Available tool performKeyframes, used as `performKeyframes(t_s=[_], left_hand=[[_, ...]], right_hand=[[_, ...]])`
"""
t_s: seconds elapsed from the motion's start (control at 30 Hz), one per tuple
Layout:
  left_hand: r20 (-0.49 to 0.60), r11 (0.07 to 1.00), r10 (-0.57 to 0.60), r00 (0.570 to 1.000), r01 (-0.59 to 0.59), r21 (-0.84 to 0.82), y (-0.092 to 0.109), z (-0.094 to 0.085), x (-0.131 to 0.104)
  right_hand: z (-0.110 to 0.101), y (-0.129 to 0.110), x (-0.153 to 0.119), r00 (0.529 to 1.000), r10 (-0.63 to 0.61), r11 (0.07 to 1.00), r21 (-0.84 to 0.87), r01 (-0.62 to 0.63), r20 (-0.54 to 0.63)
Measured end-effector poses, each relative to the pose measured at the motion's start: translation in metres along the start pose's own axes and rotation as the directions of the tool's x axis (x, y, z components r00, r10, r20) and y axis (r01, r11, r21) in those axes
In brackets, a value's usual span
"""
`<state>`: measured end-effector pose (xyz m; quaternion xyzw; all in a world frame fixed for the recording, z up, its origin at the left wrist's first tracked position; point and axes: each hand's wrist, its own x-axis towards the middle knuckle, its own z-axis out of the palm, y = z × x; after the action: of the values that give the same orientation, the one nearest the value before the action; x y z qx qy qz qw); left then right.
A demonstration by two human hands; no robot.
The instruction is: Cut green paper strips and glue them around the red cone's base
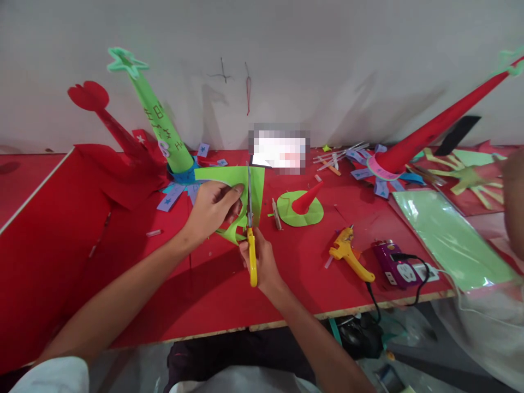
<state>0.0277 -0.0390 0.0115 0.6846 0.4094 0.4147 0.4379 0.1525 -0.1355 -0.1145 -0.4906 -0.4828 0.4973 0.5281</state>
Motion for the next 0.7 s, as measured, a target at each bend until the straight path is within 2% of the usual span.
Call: performKeyframes(t_s=[0.23, 0.43, 0.6, 0.7], left_hand=[[0.004, 0.999, -0.012, 1.0, 0.012, -0.035, -0.004, 0.001, 0.001], [0.009, 0.997, -0.025, 1.0, 0.025, -0.069, -0.002, 0.004, 0.001], [0.025, 0.995, -0.06, 0.998, 0.062, -0.083, -0.005, 0.007, -0.001], [0.038, 0.994, -0.064, 0.997, 0.067, -0.083, -0.004, 0.007, -0.002]], right_hand=[[-0.001, -0.006, -0.001, 0.998, 0.056, 0.998, 0.007, -0.056, -0.017], [0.005, -0.018, -0.003, 0.984, 0.174, 0.98, 0.097, -0.171, -0.028], [0.007, -0.022, -0.002, 0.974, 0.216, 0.97, 0.133, -0.206, -0.071], [0.007, -0.024, 0.0, 0.973, 0.202, 0.973, 0.141, -0.185, -0.114]])
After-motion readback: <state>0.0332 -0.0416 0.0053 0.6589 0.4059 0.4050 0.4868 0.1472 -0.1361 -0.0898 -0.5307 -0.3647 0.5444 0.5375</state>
